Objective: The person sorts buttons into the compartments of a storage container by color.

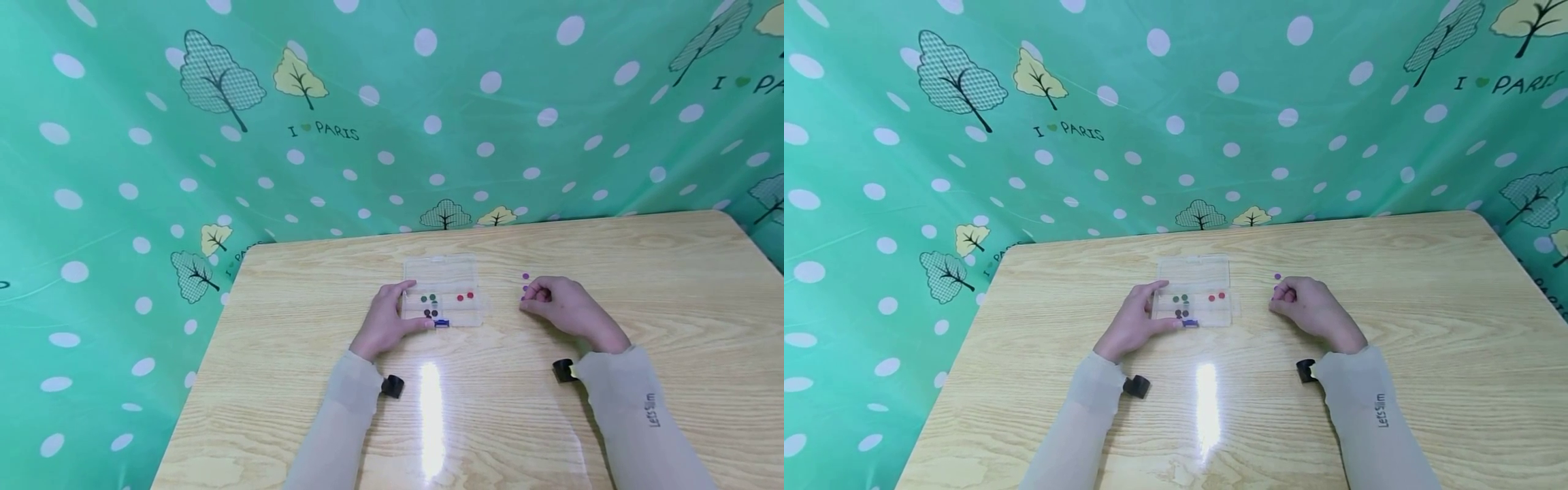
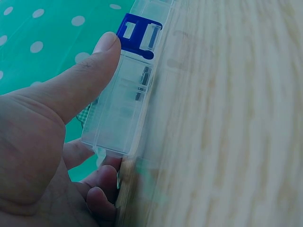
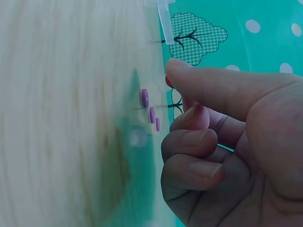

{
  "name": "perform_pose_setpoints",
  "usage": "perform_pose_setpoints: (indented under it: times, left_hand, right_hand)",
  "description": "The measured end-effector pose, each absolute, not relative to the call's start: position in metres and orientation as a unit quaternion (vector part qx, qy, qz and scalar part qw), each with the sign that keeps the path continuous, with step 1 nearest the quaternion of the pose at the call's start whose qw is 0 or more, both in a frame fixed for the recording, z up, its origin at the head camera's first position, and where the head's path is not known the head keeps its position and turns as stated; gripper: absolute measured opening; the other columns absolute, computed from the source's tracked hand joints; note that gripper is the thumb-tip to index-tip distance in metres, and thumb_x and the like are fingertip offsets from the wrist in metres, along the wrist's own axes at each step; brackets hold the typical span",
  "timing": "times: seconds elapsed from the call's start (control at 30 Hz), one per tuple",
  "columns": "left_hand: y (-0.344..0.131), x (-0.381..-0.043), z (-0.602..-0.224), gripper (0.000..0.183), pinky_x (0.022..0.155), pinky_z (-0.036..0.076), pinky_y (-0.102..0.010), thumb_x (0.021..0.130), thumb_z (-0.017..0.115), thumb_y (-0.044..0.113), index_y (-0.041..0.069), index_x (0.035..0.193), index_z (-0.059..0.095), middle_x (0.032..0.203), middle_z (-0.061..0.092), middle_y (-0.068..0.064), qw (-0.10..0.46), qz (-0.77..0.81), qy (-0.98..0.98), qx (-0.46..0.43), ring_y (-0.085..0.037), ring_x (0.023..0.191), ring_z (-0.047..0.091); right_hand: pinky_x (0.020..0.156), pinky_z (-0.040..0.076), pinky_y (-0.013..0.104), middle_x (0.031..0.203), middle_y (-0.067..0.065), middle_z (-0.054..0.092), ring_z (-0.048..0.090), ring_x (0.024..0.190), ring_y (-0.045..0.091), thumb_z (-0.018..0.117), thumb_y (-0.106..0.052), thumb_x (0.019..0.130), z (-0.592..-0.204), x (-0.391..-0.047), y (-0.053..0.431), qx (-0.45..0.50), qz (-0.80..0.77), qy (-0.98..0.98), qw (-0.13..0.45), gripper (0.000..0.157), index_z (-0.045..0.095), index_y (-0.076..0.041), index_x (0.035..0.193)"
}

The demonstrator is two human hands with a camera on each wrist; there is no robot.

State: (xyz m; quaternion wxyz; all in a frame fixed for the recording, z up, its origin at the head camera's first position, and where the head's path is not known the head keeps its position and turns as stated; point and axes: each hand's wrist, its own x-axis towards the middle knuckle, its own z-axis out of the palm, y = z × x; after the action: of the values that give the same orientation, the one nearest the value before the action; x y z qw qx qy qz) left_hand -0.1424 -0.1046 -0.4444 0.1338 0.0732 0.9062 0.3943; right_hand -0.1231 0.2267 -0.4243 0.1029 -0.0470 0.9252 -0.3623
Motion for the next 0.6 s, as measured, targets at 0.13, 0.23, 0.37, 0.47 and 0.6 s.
perform_pose_setpoints:
  times: [0.13,0.23,0.37,0.47,0.6]
  left_hand:
    - [-0.105,-0.142,-0.444,0.093,0.103,0.044,-0.046,0.072,0.088,0.047,0.025,0.152,0.045,0.145,0.045,-0.012,0.134,0.393,0.907,0.071,-0.029,0.118,0.049]
    - [-0.105,-0.142,-0.444,0.093,0.102,0.044,-0.046,0.072,0.088,0.047,0.025,0.152,0.045,0.145,0.045,-0.011,0.134,0.392,0.908,0.070,-0.028,0.117,0.049]
    - [-0.105,-0.143,-0.444,0.093,0.102,0.044,-0.045,0.072,0.088,0.047,0.025,0.152,0.045,0.146,0.045,-0.011,0.135,0.392,0.907,0.070,-0.028,0.116,0.049]
    - [-0.105,-0.143,-0.444,0.093,0.098,0.045,-0.044,0.073,0.088,0.047,0.025,0.152,0.045,0.146,0.044,-0.011,0.136,0.392,0.907,0.071,-0.027,0.112,0.049]
    - [-0.104,-0.142,-0.444,0.093,0.095,0.046,-0.043,0.072,0.088,0.047,0.026,0.152,0.045,0.145,0.045,-0.010,0.137,0.391,0.907,0.071,-0.025,0.107,0.049]
  right_hand:
    - [0.066,0.041,0.030,0.081,0.004,0.057,0.049,0.075,0.019,0.070,-0.017,0.095,-0.422,-0.124,0.225,-0.053,-0.367,0.924,0.096,0.012,0.066,-0.006,0.093]
    - [0.065,0.041,0.029,0.080,0.004,0.056,0.049,0.074,0.020,0.069,-0.017,0.096,-0.419,-0.124,0.224,-0.057,-0.368,0.923,0.092,0.011,0.065,-0.006,0.092]
    - [0.064,0.040,0.029,0.080,0.004,0.056,0.048,0.073,0.020,0.067,-0.016,0.096,-0.416,-0.124,0.221,-0.056,-0.370,0.923,0.093,0.011,0.065,-0.006,0.094]
    - [0.064,0.040,0.030,0.079,0.004,0.055,0.048,0.072,0.020,0.067,-0.017,0.096,-0.414,-0.125,0.218,-0.049,-0.373,0.922,0.096,0.011,0.065,-0.006,0.094]
    - [0.062,0.039,0.030,0.078,0.004,0.054,0.047,0.070,0.020,0.067,-0.017,0.096,-0.412,-0.125,0.213,-0.045,-0.375,0.921,0.092,0.012,0.064,-0.006,0.095]
